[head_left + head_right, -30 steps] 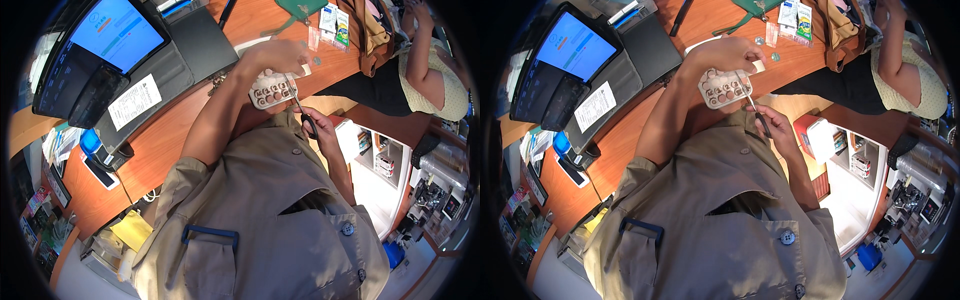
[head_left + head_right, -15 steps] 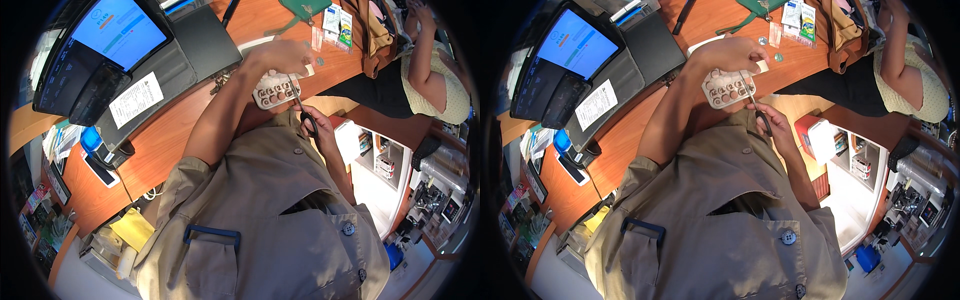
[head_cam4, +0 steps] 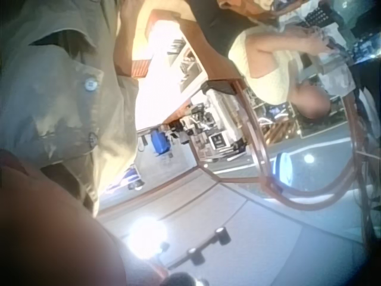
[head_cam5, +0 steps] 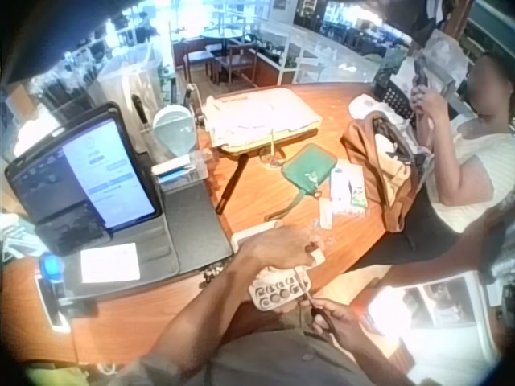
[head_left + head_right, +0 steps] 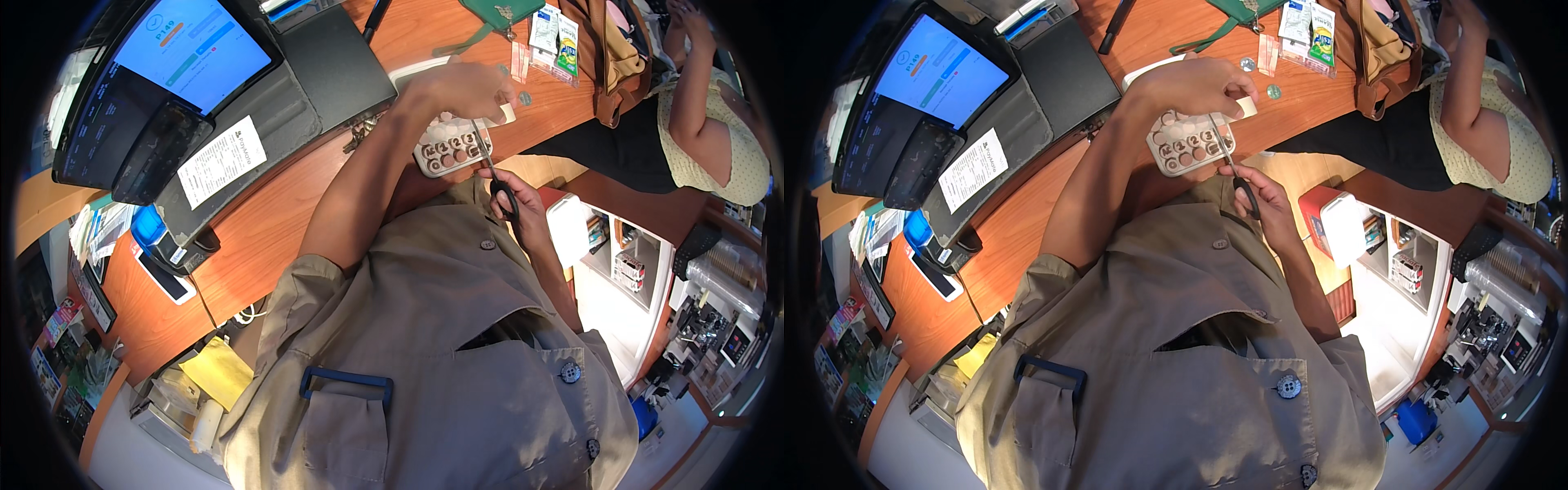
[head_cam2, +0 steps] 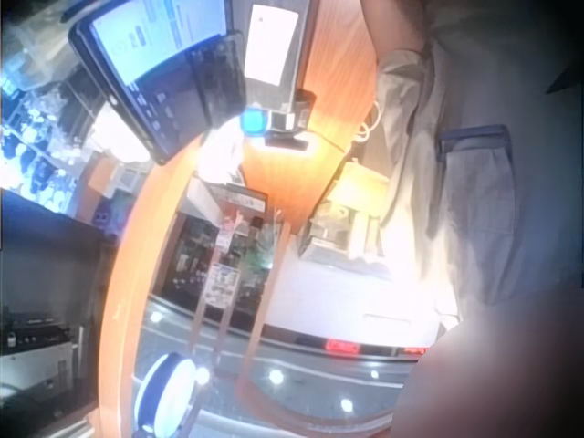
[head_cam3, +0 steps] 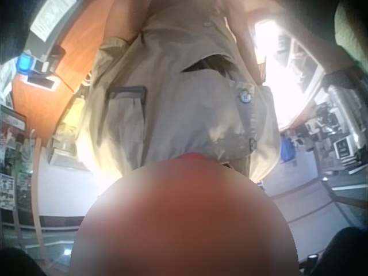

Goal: The person uses scissors to repeatedly press and pry at the buttons of a white calculator on a wooden counter. They also handle a roll of tape and a tablet nearby. The task appears to be an attempt to fix or adjust the calculator's buttons.

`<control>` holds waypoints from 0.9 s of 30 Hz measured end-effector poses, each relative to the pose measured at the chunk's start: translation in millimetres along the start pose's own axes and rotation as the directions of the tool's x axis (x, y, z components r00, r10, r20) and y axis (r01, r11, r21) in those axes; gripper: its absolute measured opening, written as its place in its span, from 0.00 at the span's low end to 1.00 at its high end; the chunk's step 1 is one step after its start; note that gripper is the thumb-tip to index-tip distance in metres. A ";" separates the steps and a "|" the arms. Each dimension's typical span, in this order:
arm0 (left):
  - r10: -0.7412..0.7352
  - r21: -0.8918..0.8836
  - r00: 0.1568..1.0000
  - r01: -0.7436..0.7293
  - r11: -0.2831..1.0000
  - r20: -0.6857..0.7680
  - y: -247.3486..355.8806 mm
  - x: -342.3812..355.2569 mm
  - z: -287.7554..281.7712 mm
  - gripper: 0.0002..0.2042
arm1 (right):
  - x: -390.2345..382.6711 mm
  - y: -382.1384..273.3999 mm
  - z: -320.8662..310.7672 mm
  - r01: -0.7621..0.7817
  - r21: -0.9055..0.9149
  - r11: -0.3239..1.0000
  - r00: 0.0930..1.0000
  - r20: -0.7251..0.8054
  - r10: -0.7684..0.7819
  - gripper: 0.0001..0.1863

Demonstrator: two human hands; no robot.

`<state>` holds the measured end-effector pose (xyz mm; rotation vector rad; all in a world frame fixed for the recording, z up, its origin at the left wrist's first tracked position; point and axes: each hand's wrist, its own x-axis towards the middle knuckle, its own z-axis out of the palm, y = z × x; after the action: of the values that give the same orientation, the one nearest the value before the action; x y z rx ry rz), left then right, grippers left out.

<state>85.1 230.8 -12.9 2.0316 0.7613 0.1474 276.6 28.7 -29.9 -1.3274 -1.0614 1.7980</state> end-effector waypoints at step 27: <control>0.019 0.025 1.000 -0.019 1.000 0.005 2.5 -0.3 -2.6 0.20 | -0.5 2.3 -4.3 0.007 0.028 1.000 1.000 -0.001 -0.007 0.24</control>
<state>85.0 231.6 -9.4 2.0624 0.7444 0.1439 280.7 28.2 -32.5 -1.3062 -1.0358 1.8003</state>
